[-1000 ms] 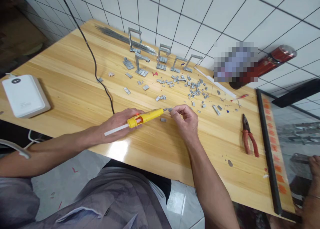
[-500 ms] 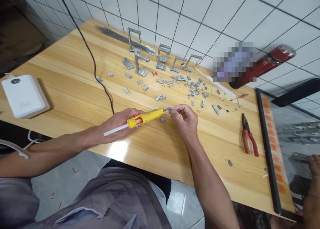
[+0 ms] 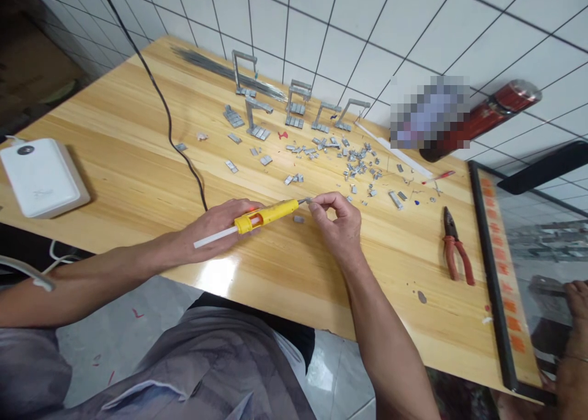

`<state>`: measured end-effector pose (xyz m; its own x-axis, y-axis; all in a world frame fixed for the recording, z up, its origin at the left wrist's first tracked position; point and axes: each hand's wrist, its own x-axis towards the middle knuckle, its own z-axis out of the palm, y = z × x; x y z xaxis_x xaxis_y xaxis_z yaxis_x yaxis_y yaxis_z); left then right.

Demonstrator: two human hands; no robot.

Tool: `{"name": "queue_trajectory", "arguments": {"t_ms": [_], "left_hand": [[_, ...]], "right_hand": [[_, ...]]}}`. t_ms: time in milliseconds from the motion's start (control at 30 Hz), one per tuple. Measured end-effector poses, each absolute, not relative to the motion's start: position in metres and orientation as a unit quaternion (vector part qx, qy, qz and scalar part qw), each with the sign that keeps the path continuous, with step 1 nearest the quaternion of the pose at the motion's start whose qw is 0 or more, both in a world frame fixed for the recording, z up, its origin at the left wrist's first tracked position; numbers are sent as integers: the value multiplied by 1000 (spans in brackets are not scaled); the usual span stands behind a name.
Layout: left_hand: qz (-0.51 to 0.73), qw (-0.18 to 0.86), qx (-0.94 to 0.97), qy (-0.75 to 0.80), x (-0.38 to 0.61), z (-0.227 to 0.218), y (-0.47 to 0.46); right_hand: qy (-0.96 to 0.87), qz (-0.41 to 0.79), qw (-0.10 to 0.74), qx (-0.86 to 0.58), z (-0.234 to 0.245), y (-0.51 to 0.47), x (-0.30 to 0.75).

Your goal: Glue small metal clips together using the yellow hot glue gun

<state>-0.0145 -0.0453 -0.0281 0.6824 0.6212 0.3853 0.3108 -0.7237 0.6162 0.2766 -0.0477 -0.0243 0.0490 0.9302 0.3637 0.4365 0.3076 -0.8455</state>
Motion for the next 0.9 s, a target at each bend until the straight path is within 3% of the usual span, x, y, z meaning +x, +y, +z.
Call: {"name": "queue_trajectory", "arguments": {"t_ms": [900], "left_hand": [[332, 254, 851, 319, -12, -26, -42]], "right_hand": [[-651, 204, 485, -547, -20, -48, 274]]}}
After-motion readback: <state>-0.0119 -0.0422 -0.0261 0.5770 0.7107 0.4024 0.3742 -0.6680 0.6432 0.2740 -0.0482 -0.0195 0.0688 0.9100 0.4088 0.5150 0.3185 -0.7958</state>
